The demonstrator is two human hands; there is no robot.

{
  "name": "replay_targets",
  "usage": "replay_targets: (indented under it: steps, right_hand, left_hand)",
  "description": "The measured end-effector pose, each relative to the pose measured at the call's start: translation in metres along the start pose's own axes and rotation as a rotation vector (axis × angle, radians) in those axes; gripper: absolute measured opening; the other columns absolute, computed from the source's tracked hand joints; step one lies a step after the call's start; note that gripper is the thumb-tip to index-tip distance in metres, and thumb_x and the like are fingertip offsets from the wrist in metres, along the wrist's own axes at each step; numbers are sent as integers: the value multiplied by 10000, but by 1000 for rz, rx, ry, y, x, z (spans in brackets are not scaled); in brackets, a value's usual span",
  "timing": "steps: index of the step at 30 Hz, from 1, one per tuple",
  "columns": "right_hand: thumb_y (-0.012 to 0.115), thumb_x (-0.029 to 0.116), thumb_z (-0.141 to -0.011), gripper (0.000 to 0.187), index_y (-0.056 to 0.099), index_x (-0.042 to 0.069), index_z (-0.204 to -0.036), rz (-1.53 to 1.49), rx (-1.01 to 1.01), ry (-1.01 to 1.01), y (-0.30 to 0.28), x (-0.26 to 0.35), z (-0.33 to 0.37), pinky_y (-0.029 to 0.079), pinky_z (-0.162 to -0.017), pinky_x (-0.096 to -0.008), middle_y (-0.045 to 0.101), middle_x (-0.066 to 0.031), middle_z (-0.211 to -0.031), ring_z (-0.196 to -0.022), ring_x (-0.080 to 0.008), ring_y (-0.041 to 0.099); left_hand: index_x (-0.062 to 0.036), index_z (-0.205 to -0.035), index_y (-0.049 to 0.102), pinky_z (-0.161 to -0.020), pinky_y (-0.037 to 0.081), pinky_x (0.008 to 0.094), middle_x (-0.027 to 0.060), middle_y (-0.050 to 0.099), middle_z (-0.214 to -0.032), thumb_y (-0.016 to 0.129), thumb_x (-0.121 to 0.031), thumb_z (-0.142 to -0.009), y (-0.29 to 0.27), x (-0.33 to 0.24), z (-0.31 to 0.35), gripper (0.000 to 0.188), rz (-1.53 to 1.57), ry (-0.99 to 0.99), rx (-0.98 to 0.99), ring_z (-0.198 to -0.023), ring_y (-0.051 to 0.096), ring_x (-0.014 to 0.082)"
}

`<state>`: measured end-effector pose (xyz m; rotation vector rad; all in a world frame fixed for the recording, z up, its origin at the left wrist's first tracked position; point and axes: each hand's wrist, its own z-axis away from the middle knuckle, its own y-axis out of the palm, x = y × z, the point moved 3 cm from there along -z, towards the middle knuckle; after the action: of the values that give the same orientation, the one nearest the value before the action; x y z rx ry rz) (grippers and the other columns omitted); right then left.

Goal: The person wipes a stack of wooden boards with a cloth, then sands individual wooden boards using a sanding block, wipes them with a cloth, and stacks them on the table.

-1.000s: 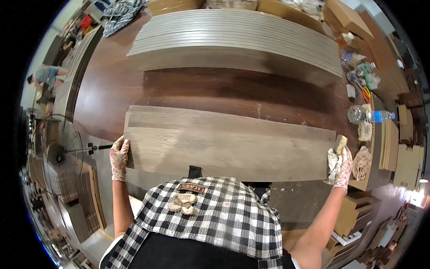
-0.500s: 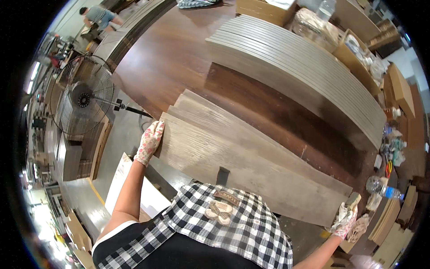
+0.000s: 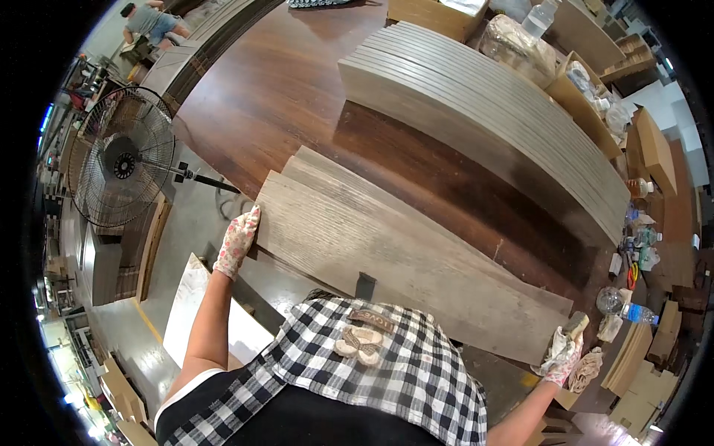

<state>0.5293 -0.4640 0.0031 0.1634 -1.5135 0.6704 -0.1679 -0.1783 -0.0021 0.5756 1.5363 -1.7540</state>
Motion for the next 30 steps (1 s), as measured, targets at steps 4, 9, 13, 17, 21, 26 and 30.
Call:
replay_targets:
  steps: [4,9,13,17,21,26,30]
  right_hand:
    - [409,122,-878,394,392,12,-1256,-39,-3,61,8,13,10,491,-787,-263,497,-119,-1110,-923,-192,553]
    - [409,191,-902,395,403,1,-1249,538,-158,-162,-29,-6,-9,381,-920,-318,461,-152,-1216,-1081,-249,477]
    - [417,218,-892,428,387,29,-1274,1140,-372,-249,-40,39,3,318,-987,-368,436,-200,-1258,-1170,-313,405]
    - [586,255,-807,451,489,-5,-1162,136,-201,-102,-49,32,-5,471,-771,-297,572,-99,-1048,-903,-176,563]
    - [489,275,-883,389,446,36,-1188,-206,169,-86,-53,-18,16,473,-827,-311,523,-95,-1099,-943,-190,547]
    - [774,399,-596,721,513,0,-1136,-496,398,156,30,19,120,440,-887,-344,558,-149,-1097,-995,-234,551]
    - [784,393,-586,604,601,-13,-994,-470,838,483,76,10,161,439,-887,-365,584,-172,-1058,-982,-271,567]
  left_hand:
    - [13,-854,608,-655,423,343,194,592,-739,469,-402,-870,-2,-3,0,439,-93,8,4,-696,563,301]
    - [21,-837,604,-631,414,332,162,582,-687,486,-418,-858,-4,-6,-11,456,-28,-142,224,-640,534,233]
    - [45,-829,583,-632,398,359,195,575,-710,467,-423,-863,-5,-13,-9,483,-176,-120,209,-666,534,261]
    - [55,-848,583,-644,402,368,209,583,-732,462,-422,-867,-1,-24,-7,492,-216,-3,96,-683,542,272]
    - [55,-867,600,-595,412,319,107,584,-670,472,-375,-888,-7,-35,-16,449,-142,45,132,-623,493,138]
    - [40,-929,603,-628,409,243,5,590,-742,496,-355,-892,-5,-36,-33,410,27,190,106,-668,466,76]
    - [34,-912,603,-626,404,231,-14,578,-748,504,-337,-891,5,-34,-32,384,134,61,116,-676,465,58]
